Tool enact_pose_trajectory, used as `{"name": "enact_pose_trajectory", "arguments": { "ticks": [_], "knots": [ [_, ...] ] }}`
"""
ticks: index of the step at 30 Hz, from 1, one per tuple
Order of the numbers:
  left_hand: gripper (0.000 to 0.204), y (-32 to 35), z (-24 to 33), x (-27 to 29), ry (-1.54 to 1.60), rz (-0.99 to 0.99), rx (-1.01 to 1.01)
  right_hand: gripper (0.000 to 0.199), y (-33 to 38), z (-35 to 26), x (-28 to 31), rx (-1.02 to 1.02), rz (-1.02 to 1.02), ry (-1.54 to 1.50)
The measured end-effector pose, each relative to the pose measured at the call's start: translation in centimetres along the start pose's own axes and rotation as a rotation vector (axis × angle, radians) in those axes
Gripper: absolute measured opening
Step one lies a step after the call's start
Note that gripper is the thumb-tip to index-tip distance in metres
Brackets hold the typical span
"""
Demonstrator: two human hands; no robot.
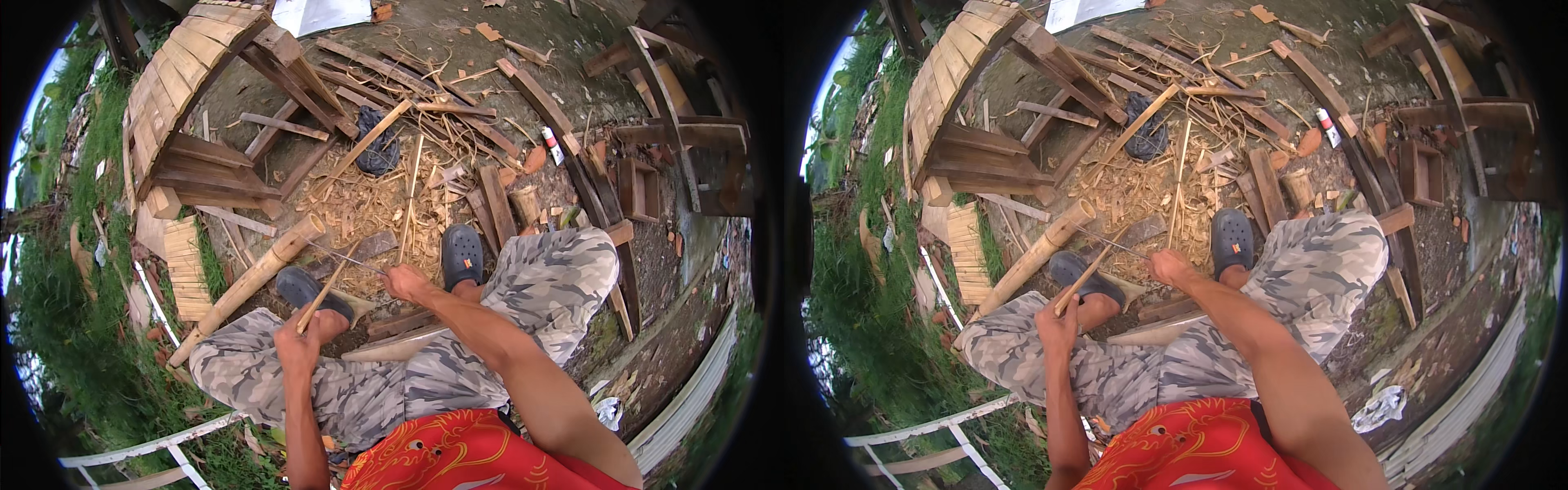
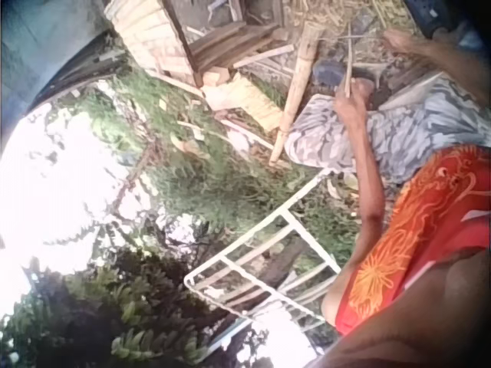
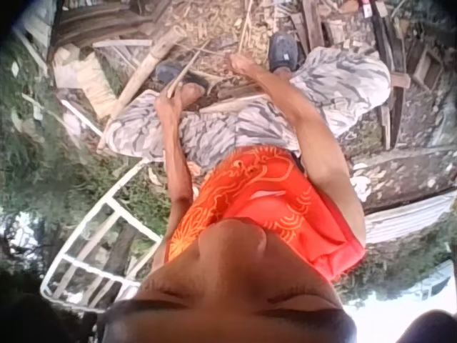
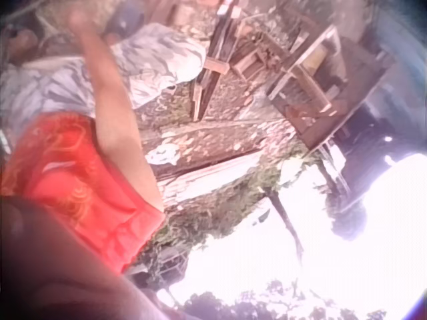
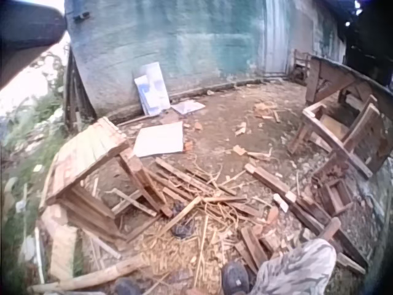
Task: The person sits on the ground and uses a machete to split and trim thin wooden strips. They then place the strips onto a small wooden frame and use a hammer to secure them, building up the surface of the structure.
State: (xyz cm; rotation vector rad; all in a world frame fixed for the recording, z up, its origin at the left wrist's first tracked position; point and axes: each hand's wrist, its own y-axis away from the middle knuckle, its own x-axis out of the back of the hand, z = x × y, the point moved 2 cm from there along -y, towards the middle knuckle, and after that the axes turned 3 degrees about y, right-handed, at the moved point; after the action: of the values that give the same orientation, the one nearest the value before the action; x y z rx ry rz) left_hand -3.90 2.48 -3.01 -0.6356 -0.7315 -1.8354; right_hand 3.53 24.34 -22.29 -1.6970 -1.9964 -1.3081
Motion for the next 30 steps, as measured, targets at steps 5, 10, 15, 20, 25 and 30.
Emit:
{"name": "enact_pose_trajectory", "arguments": {
  "ticks": [5,10,15,20,25,30],
  "knots": [
    [0.025,-0.4,-0.3,0.2,0.022,-0.027,0.005,0.031,-0.2,1.1,-0.9,0.111,0.081,-0.027],
    [0.025,-0.4,-0.3,0.3,0.006,-0.023,-0.001,0.034,-0.7,2.0,-2.0,0.109,0.076,0.002],
    [0.024,-0.5,-0.2,0.6,0.017,-0.004,0.04,0.038,-0.6,3.4,-3.4,-0.075,0.071,-0.033],
    [0.024,-0.7,-0.3,0.6,0.027,0.002,0.019,0.04,-0.4,4.3,-3.2,0.077,0.14,-0.028],
    [0.024,-0.3,-1.1,0.5,0.049,-0.016,-0.055,0.04,-0.9,3.7,-2.5,-0.016,0.074,-0.017],
    [0.024,-0.4,-1.4,0.5,0.007,-0.026,-0.024,0.041,-0.3,1.5,-1.2,0.301,0.181,-0.038]
  ]
}}
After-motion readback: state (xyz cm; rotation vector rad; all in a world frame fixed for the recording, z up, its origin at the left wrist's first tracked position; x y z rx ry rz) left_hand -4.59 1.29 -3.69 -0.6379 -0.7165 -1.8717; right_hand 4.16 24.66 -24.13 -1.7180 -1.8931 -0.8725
